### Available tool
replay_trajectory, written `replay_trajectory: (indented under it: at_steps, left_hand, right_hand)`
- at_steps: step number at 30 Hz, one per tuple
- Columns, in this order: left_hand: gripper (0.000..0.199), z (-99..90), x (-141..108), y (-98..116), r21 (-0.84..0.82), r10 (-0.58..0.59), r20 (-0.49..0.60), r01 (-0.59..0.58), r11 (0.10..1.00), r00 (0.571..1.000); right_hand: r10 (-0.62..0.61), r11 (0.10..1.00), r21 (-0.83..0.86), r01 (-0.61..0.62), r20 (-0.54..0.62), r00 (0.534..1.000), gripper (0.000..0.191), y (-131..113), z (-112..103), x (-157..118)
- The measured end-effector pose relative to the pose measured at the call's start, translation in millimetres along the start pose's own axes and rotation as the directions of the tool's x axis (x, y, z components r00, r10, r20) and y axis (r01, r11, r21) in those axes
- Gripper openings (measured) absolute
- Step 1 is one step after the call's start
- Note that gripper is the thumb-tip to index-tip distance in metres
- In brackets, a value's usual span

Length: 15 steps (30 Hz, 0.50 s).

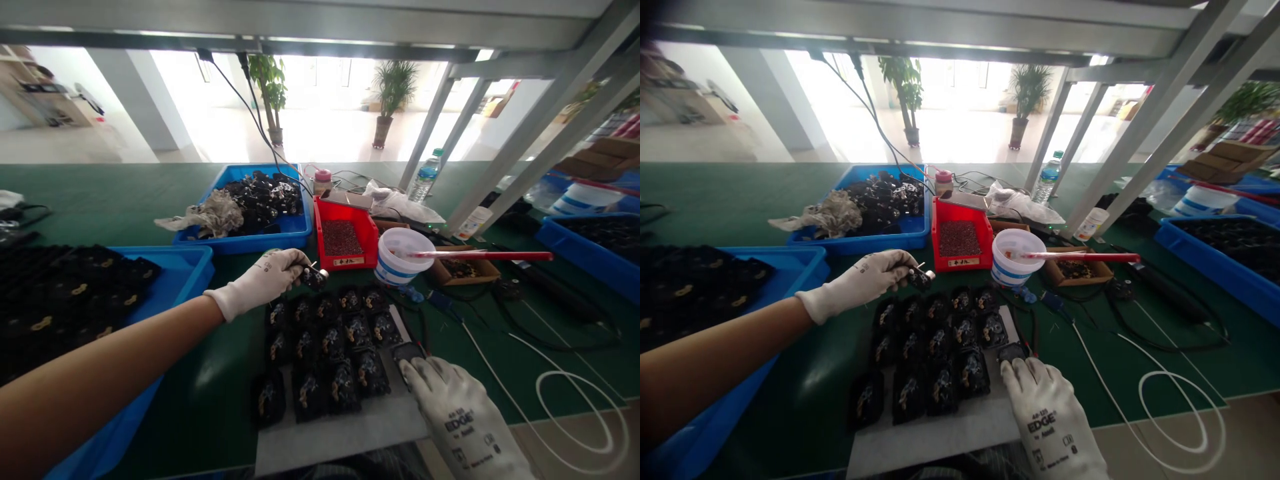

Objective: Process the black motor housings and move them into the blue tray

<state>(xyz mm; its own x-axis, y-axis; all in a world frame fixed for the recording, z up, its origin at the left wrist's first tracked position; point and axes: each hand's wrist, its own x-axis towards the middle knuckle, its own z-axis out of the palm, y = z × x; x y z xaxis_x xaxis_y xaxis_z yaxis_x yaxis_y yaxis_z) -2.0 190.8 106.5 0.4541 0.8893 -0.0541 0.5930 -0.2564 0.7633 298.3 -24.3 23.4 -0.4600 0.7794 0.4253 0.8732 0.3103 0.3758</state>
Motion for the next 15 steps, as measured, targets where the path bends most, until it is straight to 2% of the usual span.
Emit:
replay_trajectory:
  at_steps: [3, 6, 10, 12, 13, 14, 15]
  left_hand:
    - [0.025, -1.1, -15, 8, 0.001, 0.054, -0.021, -0.054, 0.999, 0.998]
    - [0.024, -0.5, -28, 12, 0.021, 0.116, -0.065, -0.115, 0.993, 0.991]
    - [0.023, 0.4, -47, 20, 0.051, 0.212, -0.110, -0.208, 0.977, 0.971]
    - [0.021, 2.5, -57, 26, 0.059, 0.254, -0.117, -0.249, 0.967, 0.960]
    - [0.021, 4.3, -62, 30, 0.058, 0.271, -0.118, -0.266, 0.962, 0.955]
    - [0.021, 6.9, -68, 33, 0.055, 0.284, -0.116, -0.279, 0.959, 0.952]
    - [0.021, 10.1, -74, 37, 0.050, 0.299, -0.116, -0.295, 0.954, 0.947]
  right_hand:
    - [0.041, 0.997, -0.063, -0.040, 0.020, 0.999, 0.053, -6, 5, 1]
    - [-0.019, 0.993, -0.116, 0.024, 0.050, 0.999, 0.052, -7, 6, 3]
    - [-0.013, 0.997, -0.080, 0.013, -0.005, 1.000, 0.048, 6, -4, 4]
    - [0.028, 0.998, 0.060, -0.022, -0.091, 0.996, 0.035, 11, -15, 10]
    - [0.071, 0.982, 0.185, -0.045, -0.134, 0.989, 0.030, 11, -22, 15]
    - [0.136, 0.936, 0.344, -0.076, -0.154, 0.979, 0.028, 9, -28, 21]
    - [0.219, 0.842, 0.528, -0.114, -0.140, 0.966, 0.030, 3, -35, 28]
